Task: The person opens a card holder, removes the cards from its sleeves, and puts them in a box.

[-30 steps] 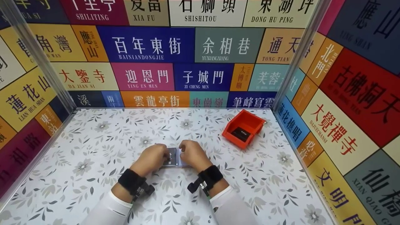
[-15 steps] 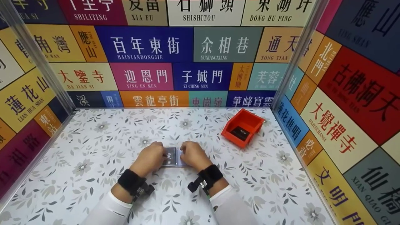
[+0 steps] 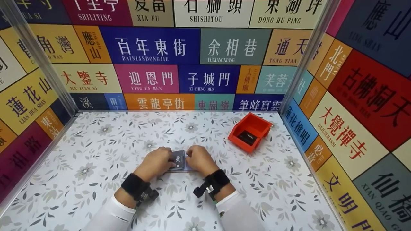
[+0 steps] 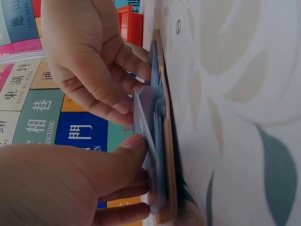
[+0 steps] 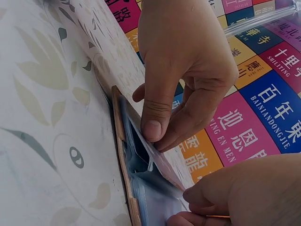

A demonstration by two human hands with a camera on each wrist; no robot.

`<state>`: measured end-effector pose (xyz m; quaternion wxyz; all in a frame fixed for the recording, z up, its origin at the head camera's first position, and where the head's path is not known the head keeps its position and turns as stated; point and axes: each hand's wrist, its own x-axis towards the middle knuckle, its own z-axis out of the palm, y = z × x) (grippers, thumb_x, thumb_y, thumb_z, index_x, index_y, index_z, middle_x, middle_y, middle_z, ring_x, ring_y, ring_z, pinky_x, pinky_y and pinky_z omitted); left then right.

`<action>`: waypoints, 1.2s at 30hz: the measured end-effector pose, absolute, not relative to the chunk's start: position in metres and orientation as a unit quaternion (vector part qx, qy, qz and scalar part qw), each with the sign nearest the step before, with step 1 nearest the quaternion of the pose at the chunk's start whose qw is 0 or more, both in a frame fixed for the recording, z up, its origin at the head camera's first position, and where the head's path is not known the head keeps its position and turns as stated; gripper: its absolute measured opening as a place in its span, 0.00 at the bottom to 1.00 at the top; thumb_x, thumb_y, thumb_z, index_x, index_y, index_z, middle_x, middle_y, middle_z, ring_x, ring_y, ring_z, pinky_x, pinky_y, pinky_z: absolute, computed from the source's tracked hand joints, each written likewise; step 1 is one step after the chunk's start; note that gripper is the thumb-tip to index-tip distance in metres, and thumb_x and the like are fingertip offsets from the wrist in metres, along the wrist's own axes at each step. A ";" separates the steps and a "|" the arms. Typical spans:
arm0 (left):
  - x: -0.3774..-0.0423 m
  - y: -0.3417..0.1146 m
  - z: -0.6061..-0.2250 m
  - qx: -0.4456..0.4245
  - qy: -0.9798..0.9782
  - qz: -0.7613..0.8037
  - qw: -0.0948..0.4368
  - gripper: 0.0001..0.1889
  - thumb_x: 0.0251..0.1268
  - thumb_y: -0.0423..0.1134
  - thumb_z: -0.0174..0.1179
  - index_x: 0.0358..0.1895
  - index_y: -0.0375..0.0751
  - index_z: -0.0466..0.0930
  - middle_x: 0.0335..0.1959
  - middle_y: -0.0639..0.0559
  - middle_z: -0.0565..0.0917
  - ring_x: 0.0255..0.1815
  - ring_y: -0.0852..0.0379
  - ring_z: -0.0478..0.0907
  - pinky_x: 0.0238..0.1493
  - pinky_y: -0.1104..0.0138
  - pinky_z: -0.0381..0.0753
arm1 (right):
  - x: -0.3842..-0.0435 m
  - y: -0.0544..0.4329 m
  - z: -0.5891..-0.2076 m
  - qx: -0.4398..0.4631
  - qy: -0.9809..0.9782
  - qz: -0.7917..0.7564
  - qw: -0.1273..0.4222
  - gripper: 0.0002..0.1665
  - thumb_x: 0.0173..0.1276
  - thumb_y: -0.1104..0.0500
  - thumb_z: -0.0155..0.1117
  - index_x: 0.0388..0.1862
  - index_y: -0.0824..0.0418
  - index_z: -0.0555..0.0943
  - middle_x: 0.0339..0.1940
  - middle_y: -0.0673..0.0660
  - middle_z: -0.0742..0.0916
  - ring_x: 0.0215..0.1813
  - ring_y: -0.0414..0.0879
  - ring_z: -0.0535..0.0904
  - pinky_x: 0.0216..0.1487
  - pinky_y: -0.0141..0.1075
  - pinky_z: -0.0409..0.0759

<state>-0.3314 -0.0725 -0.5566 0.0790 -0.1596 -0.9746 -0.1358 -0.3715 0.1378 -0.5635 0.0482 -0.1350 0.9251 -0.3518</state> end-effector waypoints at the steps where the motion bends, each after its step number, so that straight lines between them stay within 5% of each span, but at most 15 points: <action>1: -0.332 -0.073 -0.557 -0.161 -0.974 -0.137 0.077 0.16 0.65 0.46 0.83 0.42 0.40 0.88 0.36 0.47 0.88 0.38 0.46 0.86 0.46 0.50 0.90 | -0.372 0.138 -0.564 -0.132 0.924 -0.354 0.050 0.09 0.74 0.62 0.75 0.50 0.61 0.93 0.49 0.58 0.96 0.50 0.52 0.90 0.62 0.51 0.89; 12: -0.331 -0.073 -0.555 -0.162 -0.975 -0.138 0.060 0.18 0.64 0.49 0.85 0.42 0.41 0.89 0.36 0.48 0.88 0.39 0.48 0.86 0.45 0.51 0.90 | -0.371 0.134 -0.563 -0.087 0.882 -0.453 0.096 0.22 0.76 0.63 0.67 0.66 0.66 0.89 0.38 0.56 0.95 0.31 0.43 0.89 0.31 0.32 0.84; 20: -0.332 -0.073 -0.554 -0.154 -0.974 -0.159 0.054 0.16 0.63 0.46 0.85 0.39 0.43 0.87 0.36 0.47 0.88 0.39 0.46 0.86 0.45 0.49 0.89 | -0.371 0.130 -0.565 -0.077 0.861 -0.497 0.082 0.24 0.73 0.66 0.73 0.66 0.69 0.89 0.39 0.58 0.96 0.27 0.43 0.89 0.33 0.36 0.89; 36: -0.332 -0.074 -0.557 -0.156 -0.973 -0.160 0.062 0.16 0.62 0.45 0.85 0.38 0.41 0.88 0.36 0.47 0.87 0.38 0.45 0.86 0.45 0.49 0.89 | -0.371 0.132 -0.568 -0.068 0.861 -0.496 0.085 0.22 0.66 0.68 0.75 0.59 0.68 0.93 0.32 0.54 0.95 0.27 0.40 0.86 0.30 0.29 0.83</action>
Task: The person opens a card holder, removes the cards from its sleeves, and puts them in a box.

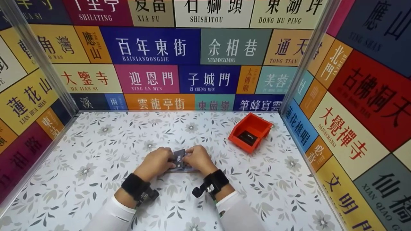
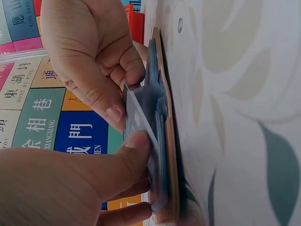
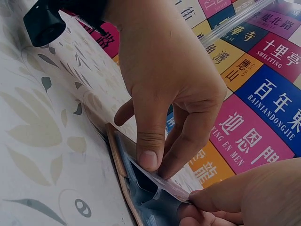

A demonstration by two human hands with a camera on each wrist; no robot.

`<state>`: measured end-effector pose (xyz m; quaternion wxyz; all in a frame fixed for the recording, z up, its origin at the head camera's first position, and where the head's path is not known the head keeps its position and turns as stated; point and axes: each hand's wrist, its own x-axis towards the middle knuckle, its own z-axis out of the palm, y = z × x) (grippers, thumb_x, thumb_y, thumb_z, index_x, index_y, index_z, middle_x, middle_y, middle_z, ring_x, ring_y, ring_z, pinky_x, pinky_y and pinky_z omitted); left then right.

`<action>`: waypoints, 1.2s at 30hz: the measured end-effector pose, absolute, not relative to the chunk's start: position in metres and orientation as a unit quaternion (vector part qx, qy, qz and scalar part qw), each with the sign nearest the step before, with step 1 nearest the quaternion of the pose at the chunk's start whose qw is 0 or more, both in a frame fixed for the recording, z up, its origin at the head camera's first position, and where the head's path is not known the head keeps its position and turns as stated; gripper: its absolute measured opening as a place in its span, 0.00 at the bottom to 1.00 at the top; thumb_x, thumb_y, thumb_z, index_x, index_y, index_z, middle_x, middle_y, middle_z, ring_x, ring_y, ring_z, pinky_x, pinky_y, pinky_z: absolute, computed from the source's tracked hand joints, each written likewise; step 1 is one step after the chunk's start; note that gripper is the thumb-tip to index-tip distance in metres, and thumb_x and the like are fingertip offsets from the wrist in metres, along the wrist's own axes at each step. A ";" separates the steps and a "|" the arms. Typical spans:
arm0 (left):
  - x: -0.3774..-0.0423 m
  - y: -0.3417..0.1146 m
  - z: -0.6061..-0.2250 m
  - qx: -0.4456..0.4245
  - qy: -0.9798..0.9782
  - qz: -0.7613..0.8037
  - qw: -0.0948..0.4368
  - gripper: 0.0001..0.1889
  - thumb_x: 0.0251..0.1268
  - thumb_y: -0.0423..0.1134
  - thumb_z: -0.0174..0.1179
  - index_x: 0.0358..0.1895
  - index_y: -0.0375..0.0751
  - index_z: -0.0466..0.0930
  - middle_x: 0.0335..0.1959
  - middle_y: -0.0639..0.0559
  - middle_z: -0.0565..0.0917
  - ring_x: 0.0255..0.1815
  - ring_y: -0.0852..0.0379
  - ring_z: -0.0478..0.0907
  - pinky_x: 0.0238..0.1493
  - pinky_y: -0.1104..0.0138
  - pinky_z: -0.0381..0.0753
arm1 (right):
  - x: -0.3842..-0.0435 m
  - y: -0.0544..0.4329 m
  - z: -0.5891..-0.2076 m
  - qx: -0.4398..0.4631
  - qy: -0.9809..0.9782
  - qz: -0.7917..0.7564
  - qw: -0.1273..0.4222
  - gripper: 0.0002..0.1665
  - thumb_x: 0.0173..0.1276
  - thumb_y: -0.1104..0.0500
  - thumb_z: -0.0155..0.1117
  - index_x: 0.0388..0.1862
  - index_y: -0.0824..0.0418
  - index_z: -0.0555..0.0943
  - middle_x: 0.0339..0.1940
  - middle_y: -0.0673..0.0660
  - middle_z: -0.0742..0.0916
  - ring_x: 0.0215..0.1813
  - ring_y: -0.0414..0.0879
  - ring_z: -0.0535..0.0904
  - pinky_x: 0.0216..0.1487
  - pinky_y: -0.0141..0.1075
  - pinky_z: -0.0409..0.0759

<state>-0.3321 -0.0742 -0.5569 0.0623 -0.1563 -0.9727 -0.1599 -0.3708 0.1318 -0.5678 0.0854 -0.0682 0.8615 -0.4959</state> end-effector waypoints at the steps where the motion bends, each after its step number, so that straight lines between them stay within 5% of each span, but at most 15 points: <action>1: -0.332 -0.074 -0.558 -0.158 -0.972 -0.160 0.064 0.16 0.62 0.45 0.85 0.39 0.41 0.89 0.36 0.46 0.87 0.39 0.45 0.86 0.45 0.49 0.89 | -0.371 0.132 -0.567 -0.067 0.861 -0.497 0.086 0.22 0.66 0.67 0.76 0.59 0.68 0.93 0.33 0.54 0.95 0.27 0.40 0.87 0.31 0.29 0.84; 14: -0.339 -0.078 -0.573 -0.175 -0.965 -0.171 0.091 0.18 0.59 0.44 0.86 0.42 0.38 0.88 0.34 0.45 0.88 0.37 0.44 0.87 0.43 0.48 0.90 | -0.371 0.129 -0.572 -0.063 0.831 -0.539 0.124 0.12 0.76 0.62 0.75 0.52 0.67 0.94 0.38 0.60 0.96 0.27 0.41 0.88 0.33 0.34 0.90; 31: -0.331 -0.073 -0.558 -0.169 -0.973 -0.142 0.070 0.12 0.59 0.42 0.85 0.33 0.43 0.90 0.36 0.50 0.86 0.38 0.47 0.83 0.43 0.51 0.88 | -0.375 0.137 -0.560 -0.034 0.868 -0.488 0.085 0.10 0.68 0.67 0.68 0.41 0.65 0.94 0.31 0.54 0.92 0.26 0.41 0.84 0.29 0.31 0.84; 36: -0.331 -0.073 -0.558 -0.174 -0.972 -0.146 0.068 0.12 0.56 0.42 0.86 0.30 0.45 0.89 0.36 0.52 0.85 0.40 0.47 0.83 0.44 0.52 0.88 | -0.379 0.150 -0.544 -0.024 0.882 -0.464 0.078 0.10 0.70 0.68 0.67 0.44 0.66 0.94 0.37 0.56 0.93 0.33 0.43 0.85 0.33 0.32 0.83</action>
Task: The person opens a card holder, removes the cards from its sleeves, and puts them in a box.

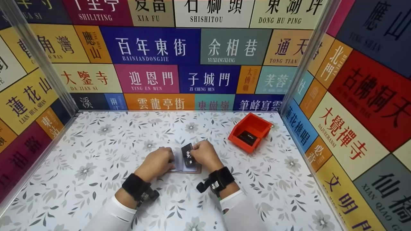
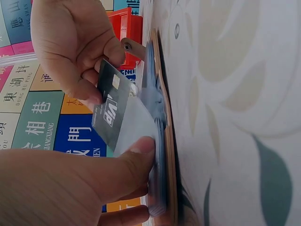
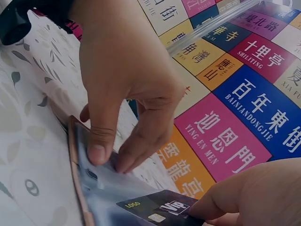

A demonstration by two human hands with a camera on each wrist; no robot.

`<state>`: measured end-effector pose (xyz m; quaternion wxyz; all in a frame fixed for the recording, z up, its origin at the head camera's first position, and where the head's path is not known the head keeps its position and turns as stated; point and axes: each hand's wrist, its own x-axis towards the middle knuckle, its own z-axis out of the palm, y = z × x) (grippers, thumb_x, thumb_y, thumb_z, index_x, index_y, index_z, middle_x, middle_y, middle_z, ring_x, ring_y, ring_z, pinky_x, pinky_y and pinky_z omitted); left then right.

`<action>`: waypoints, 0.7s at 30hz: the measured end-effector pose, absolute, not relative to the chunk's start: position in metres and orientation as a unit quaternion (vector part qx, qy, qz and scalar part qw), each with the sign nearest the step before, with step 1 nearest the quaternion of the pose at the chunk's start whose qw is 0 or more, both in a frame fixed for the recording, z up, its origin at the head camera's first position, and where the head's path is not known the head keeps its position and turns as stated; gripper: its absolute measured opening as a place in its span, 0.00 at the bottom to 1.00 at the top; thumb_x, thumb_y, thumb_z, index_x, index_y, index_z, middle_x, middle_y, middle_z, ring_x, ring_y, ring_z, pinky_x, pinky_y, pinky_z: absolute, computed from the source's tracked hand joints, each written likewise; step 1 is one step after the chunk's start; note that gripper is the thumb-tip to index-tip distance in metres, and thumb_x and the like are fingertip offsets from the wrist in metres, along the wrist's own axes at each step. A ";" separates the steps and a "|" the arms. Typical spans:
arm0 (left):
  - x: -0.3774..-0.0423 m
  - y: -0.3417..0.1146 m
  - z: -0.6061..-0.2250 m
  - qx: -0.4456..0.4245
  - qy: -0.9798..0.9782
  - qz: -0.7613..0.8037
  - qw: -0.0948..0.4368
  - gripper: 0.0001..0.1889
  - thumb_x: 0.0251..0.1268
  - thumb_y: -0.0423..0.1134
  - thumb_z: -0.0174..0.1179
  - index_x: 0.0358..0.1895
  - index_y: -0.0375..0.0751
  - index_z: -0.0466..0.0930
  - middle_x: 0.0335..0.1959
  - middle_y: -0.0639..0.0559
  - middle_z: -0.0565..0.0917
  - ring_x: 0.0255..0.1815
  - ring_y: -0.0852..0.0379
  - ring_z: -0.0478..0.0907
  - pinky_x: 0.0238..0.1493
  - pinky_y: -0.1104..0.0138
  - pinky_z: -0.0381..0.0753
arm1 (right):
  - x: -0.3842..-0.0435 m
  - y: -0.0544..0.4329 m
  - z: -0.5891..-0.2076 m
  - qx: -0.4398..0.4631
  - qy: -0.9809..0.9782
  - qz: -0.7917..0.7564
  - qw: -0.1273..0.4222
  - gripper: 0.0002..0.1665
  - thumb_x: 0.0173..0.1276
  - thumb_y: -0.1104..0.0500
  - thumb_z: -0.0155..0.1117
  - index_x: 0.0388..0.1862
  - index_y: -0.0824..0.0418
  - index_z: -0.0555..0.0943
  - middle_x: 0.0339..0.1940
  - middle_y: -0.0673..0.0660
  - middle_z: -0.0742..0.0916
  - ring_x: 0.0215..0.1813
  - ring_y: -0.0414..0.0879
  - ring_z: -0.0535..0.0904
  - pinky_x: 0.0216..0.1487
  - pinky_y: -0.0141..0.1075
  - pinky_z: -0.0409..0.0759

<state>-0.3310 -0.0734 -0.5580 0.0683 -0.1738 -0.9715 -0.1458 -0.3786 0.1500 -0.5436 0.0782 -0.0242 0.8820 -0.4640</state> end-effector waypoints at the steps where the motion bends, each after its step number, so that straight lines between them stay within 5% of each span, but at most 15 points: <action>1: -0.331 -0.073 -0.558 -0.174 -0.971 -0.146 0.068 0.12 0.56 0.42 0.86 0.30 0.46 0.89 0.37 0.52 0.85 0.41 0.47 0.83 0.45 0.52 0.88 | -0.380 0.153 -0.540 -0.022 0.886 -0.458 0.075 0.11 0.71 0.68 0.68 0.45 0.66 0.94 0.39 0.57 0.93 0.36 0.44 0.86 0.35 0.32 0.83; 9: -0.331 -0.073 -0.556 -0.169 -0.972 -0.145 0.072 0.11 0.54 0.41 0.86 0.30 0.46 0.90 0.36 0.52 0.85 0.40 0.46 0.84 0.44 0.51 0.88 | -0.388 0.188 -0.512 -0.016 0.907 -0.418 0.048 0.13 0.75 0.66 0.67 0.53 0.65 0.93 0.47 0.62 0.94 0.46 0.50 0.89 0.45 0.39 0.89; 16: -0.332 -0.073 -0.557 -0.169 -0.971 -0.153 0.066 0.11 0.56 0.40 0.86 0.30 0.46 0.89 0.36 0.52 0.85 0.41 0.45 0.85 0.46 0.51 0.88 | -0.394 0.226 -0.499 -0.013 0.926 -0.373 -0.054 0.16 0.76 0.64 0.66 0.56 0.67 0.93 0.53 0.67 0.95 0.57 0.61 0.90 0.68 0.57 0.86; 21: -0.332 -0.073 -0.558 -0.171 -0.970 -0.156 0.071 0.11 0.55 0.40 0.86 0.30 0.46 0.89 0.36 0.51 0.86 0.40 0.46 0.84 0.45 0.51 0.88 | -0.398 0.254 -0.496 0.019 0.930 -0.355 -0.098 0.18 0.79 0.63 0.64 0.61 0.66 0.92 0.59 0.68 0.94 0.65 0.64 0.88 0.73 0.60 0.82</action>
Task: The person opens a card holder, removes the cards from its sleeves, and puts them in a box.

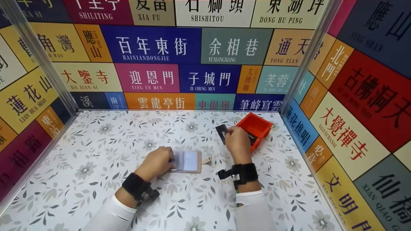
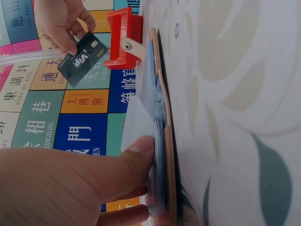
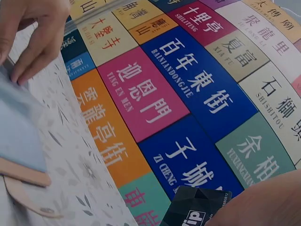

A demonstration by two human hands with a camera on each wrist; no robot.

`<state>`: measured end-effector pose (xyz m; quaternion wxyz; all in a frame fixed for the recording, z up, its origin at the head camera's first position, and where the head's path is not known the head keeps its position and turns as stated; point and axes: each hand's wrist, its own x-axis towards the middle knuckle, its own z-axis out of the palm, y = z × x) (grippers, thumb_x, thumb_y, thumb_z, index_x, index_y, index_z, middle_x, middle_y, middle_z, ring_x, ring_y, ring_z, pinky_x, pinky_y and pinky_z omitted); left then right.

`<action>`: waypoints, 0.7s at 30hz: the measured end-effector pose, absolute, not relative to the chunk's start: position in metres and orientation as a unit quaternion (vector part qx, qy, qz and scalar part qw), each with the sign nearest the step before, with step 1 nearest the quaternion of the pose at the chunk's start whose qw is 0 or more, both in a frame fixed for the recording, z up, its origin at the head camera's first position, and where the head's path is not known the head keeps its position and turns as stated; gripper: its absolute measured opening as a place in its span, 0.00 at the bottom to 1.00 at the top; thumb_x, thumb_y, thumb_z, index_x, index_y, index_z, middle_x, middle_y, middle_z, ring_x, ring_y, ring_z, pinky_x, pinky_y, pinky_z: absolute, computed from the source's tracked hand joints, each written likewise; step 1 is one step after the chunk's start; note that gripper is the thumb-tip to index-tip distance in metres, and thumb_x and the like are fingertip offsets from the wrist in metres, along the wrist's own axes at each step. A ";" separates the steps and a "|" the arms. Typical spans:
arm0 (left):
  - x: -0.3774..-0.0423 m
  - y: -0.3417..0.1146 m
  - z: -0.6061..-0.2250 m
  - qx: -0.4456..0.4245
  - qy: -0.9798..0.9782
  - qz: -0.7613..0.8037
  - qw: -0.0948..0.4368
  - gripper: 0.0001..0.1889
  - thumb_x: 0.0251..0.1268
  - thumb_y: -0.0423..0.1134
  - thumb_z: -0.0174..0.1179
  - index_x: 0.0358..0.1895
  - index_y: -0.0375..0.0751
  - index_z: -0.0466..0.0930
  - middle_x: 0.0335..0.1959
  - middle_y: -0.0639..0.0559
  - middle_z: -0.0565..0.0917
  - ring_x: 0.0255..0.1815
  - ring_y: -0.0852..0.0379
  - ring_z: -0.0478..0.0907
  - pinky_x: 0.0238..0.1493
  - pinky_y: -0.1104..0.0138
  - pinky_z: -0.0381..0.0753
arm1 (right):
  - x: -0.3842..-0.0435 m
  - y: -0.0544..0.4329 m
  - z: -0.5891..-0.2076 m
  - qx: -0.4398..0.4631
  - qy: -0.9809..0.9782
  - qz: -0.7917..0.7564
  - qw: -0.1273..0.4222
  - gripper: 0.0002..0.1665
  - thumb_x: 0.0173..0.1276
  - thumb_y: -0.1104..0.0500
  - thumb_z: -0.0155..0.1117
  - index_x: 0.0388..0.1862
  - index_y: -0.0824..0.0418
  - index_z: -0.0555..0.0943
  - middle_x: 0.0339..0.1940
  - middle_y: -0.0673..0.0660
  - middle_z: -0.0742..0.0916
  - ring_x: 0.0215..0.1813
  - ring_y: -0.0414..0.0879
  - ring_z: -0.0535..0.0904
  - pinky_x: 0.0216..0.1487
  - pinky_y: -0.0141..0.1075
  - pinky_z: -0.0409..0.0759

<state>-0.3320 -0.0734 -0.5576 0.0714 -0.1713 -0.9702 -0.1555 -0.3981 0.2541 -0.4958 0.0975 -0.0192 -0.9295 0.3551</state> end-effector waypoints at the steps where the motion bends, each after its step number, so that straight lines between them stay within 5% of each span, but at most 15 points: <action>1: -0.332 -0.073 -0.558 -0.171 -0.970 -0.156 0.072 0.12 0.55 0.39 0.86 0.31 0.46 0.89 0.36 0.51 0.86 0.40 0.46 0.84 0.45 0.51 0.88 | -0.398 0.259 -0.496 -0.026 -0.930 0.351 0.106 0.18 0.80 0.63 0.64 0.61 0.65 0.92 0.59 0.68 0.94 0.65 0.64 0.88 0.73 0.60 0.82; 7: -0.332 -0.073 -0.558 -0.170 -0.971 -0.153 0.071 0.12 0.56 0.39 0.86 0.32 0.44 0.89 0.36 0.50 0.86 0.40 0.46 0.83 0.44 0.51 0.88 | -0.400 0.282 -0.498 -0.064 -0.932 0.325 0.147 0.18 0.82 0.62 0.62 0.62 0.64 0.92 0.59 0.67 0.94 0.62 0.67 0.88 0.71 0.63 0.80; 14: -0.331 -0.073 -0.558 -0.174 -0.971 -0.143 0.079 0.12 0.57 0.41 0.86 0.32 0.44 0.89 0.36 0.50 0.86 0.39 0.46 0.84 0.43 0.50 0.88 | -0.406 0.294 -0.504 -0.114 -0.929 0.326 0.135 0.21 0.84 0.61 0.59 0.68 0.64 0.90 0.65 0.66 0.92 0.68 0.66 0.86 0.77 0.63 0.81; 21: -0.331 -0.073 -0.557 -0.170 -0.971 -0.152 0.077 0.13 0.57 0.40 0.85 0.33 0.43 0.87 0.34 0.49 0.85 0.39 0.46 0.83 0.43 0.50 0.88 | -0.411 0.300 -0.524 -0.069 -0.941 0.264 0.201 0.19 0.78 0.68 0.61 0.59 0.66 0.94 0.55 0.70 0.94 0.61 0.71 0.88 0.70 0.67 0.80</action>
